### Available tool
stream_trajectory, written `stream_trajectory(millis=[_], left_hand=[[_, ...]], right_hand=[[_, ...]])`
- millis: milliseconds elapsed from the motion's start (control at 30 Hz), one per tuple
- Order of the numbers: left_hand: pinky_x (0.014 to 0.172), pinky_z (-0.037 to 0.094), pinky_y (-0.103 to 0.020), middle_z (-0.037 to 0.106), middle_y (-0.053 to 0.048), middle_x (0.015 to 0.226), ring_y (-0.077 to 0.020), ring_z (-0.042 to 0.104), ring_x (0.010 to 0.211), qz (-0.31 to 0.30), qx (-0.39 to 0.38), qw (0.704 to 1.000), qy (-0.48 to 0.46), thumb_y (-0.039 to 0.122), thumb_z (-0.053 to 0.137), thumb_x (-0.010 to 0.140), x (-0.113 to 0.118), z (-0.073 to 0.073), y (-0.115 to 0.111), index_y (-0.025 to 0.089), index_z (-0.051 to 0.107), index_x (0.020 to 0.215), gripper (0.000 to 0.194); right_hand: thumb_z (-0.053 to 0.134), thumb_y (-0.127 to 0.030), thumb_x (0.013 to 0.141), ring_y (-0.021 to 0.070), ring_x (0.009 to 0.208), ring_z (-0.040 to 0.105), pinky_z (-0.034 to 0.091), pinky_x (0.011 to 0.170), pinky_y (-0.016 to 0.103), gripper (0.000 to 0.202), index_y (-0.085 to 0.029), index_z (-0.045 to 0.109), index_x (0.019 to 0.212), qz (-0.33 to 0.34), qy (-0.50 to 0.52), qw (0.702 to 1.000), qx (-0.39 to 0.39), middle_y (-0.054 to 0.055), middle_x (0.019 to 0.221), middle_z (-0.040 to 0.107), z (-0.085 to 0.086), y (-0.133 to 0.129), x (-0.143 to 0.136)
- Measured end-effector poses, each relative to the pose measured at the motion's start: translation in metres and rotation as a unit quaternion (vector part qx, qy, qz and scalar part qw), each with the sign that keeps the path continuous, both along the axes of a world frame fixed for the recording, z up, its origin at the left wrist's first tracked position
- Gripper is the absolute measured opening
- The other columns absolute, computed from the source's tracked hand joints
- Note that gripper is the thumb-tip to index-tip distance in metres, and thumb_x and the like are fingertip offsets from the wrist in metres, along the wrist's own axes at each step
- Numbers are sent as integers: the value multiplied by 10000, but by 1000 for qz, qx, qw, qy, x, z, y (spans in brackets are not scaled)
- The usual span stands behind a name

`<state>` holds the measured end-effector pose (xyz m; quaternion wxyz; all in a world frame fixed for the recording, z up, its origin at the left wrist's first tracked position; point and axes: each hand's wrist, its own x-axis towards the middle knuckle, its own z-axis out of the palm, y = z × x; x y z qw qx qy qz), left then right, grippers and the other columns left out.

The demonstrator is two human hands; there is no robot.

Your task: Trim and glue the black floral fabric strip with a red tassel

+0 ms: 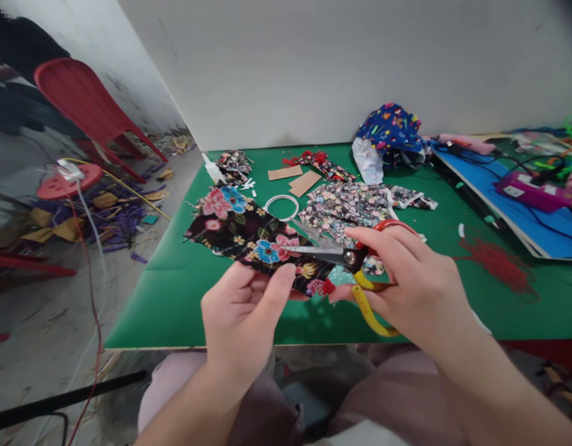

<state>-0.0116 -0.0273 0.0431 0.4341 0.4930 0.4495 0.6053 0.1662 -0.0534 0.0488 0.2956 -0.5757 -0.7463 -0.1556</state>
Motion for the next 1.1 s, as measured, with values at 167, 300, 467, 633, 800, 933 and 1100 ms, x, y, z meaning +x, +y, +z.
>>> stream_trajectory(millis=[167, 300, 467, 633, 800, 933, 1100], left_hand=[[447, 557, -171, 689, 45, 622, -99, 631, 482, -42, -8, 999, 4, 299, 688, 759, -2, -3, 1, 208, 695, 824, 112], [448, 567, -186, 694, 43, 614, -112, 641, 473, -75, -23, 997, 10, 312, 671, 777, -4, -7, 3, 193, 684, 846, 139], [464, 575, -187, 709, 52, 650, -113, 655, 489, -93, -18, 995, -2, 263, 663, 791, -6, -9, 5, 210, 683, 872, 99], [466, 580, -187, 712, 53, 656, -116, 661, 501, -106, -15, 994, -11, 253, 648, 804, -8, -9, 5, 220, 686, 871, 84], [484, 589, -193, 716, 48, 670, -119, 666, 515, -109, -17, 994, -18, 251, 653, 799, -7, -10, 5, 212, 689, 868, 87], [490, 592, -190, 713, 53, 669, -114, 664, 514, -108, -14, 994, -25, 239, 661, 792, -7, -9, 5, 217, 694, 871, 88], [494, 593, -189, 716, 60, 685, -110, 667, 524, -117, -11, 993, -30, 215, 652, 799, -7, -8, 5, 236, 696, 878, 93]], right_hand=[[645, -398, 761, 101, 627, 593, 397, 484, 229, 420, -174, 598, 1112, 4, -2, 1000, -2, 16, 849, 649, 0, 0, -1], [630, -413, 777, 130, 721, 638, 406, 509, 244, 407, -163, 610, 1097, 4, -17, 1000, 10, 24, 860, 675, 0, 0, -1], [622, -453, 787, 132, 685, 643, 406, 519, 263, 433, -159, 614, 1104, 18, -30, 999, 1, 22, 860, 700, -1, 0, 0], [644, -420, 777, 123, 629, 628, 389, 504, 266, 400, -153, 627, 1075, 20, -39, 999, 18, 27, 857, 712, -2, 0, 1], [669, -376, 759, 110, 624, 626, 375, 499, 256, 381, -160, 630, 1070, 17, -54, 998, 29, 13, 845, 715, -5, 0, 3], [623, -431, 796, 100, 592, 613, 350, 479, 262, 378, -165, 635, 1064, 9, -62, 997, 32, 4, 813, 711, -6, 0, 2], [598, -450, 810, 93, 577, 597, 328, 475, 259, 368, -178, 645, 1054, -4, -68, 997, 40, -14, 756, 696, -6, 0, 1]])
